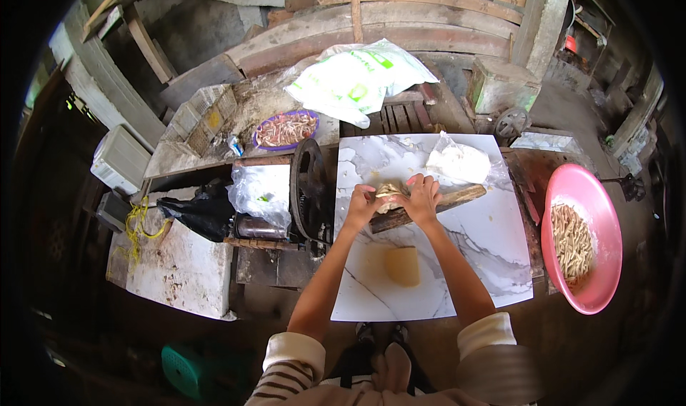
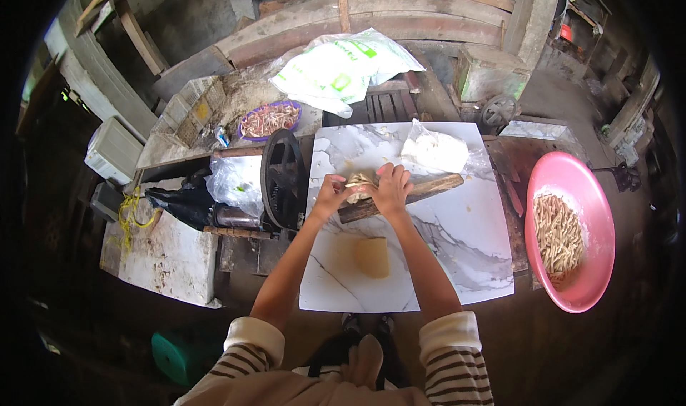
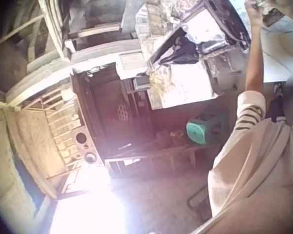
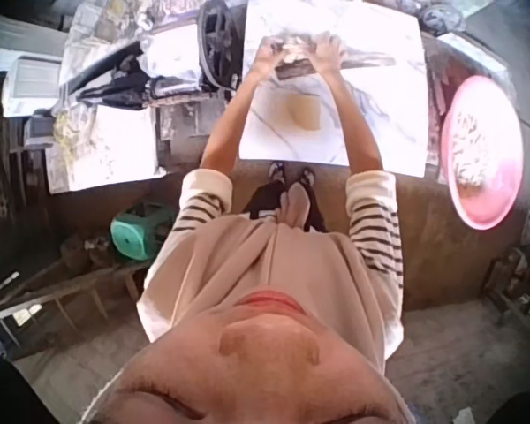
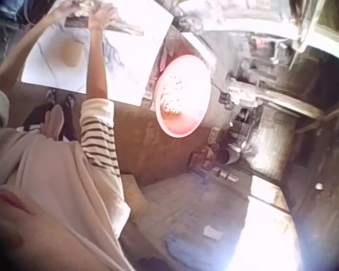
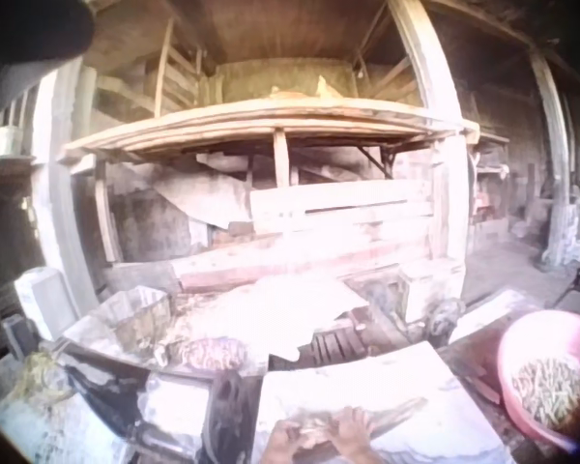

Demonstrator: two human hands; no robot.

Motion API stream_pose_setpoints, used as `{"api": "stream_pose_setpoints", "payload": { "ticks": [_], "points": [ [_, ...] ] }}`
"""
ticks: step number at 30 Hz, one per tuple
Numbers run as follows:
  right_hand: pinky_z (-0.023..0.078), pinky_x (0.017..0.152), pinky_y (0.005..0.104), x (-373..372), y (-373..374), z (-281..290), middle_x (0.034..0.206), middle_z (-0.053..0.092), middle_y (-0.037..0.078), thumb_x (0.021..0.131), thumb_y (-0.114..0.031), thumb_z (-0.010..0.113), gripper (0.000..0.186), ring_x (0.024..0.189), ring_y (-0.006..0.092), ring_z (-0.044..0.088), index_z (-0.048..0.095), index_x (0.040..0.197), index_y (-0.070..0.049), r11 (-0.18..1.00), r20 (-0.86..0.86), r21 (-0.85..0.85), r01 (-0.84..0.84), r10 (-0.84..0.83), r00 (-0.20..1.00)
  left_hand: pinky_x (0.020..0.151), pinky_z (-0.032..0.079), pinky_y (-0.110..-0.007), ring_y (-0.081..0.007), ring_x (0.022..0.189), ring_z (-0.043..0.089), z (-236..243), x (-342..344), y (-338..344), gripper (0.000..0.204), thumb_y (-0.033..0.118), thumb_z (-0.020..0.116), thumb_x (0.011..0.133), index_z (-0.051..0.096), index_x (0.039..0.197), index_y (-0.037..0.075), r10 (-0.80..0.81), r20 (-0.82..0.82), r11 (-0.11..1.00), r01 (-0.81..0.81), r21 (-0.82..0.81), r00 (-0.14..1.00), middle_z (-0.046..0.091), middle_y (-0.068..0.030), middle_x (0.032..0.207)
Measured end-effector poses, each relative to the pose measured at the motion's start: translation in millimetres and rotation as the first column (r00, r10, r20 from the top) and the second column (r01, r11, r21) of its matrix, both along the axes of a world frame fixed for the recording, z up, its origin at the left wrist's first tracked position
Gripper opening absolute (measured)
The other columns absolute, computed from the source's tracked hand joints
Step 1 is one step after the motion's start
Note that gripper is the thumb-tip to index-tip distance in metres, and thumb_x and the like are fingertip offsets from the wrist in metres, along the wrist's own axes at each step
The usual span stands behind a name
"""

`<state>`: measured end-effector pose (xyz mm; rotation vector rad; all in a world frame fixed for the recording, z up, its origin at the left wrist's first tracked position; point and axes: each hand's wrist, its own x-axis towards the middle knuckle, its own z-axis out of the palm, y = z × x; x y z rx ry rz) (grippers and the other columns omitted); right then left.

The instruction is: The person kneads a piece of dough on a floured table, rolls it flat with a wooden rolling pin, and then cuts it into thin strips using a knife. The cut noodles are placed into a pink bowl.

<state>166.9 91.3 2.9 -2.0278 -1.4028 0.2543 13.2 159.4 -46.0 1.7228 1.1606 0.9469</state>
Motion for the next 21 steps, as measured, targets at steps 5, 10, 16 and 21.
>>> {"api": "stream_pose_setpoints", "payload": {
  "ticks": [5,10,16,21],
  "points": [
    [0.034,0.085,0.0453,18,-34,7,0.103,0.046,0.011,0.074,-0.026,0.075,0.041,0.103,0.0324,0.043,0.051,0.103,-0.010,0.962,0.103,0.271,-0.023,-0.005,0.995,0.066,0.044,-0.028,-0.0128,0.081,0.050,-2,-10,-9,0.047,0.028,0.078,0.076,0.049,0.104,0.005,0.037,0.025,0.939,-0.044,0.341,0.999,0.049,-0.0049,0.096],
    [0.039,0.082,0.0455,44,-145,14,0.104,0.048,0.014,0.078,-0.019,0.071,0.037,0.099,0.0338,0.047,0.050,0.107,-0.007,0.998,0.183,-0.012,0.054,-0.051,0.982,0.070,0.044,-0.029,-0.0195,0.085,0.054,55,-34,-92,0.031,0.017,0.072,0.081,0.052,0.100,0.003,0.013,0.185,0.999,-0.005,-0.042,0.983,0.055,-0.0088,0.097],
    [0.039,0.086,0.0469,32,-173,-3,0.104,0.048,0.018,0.077,-0.013,0.071,0.042,0.100,0.0376,0.047,0.047,0.110,-0.002,0.995,0.140,-0.086,0.041,-0.029,0.990,0.080,0.046,-0.033,-0.0230,0.091,0.057,33,-40,-155,0.035,0.010,0.065,0.084,0.053,0.116,0.003,-0.034,-0.010,0.990,0.035,0.134,0.999,0.060,-0.0119,0.102],
    [0.041,0.085,0.0470,27,-174,-14,0.101,0.049,0.022,0.079,-0.007,0.066,0.038,0.098,0.0401,0.049,0.045,0.110,0.001,0.997,0.117,-0.037,-0.064,0.068,0.991,0.086,0.046,-0.037,-0.0263,0.095,0.056,28,-36,-177,0.047,0.008,0.062,0.085,0.044,0.128,0.004,-0.052,-0.142,0.975,0.081,0.208,0.988,0.060,-0.0124,0.113]
  ]
}}
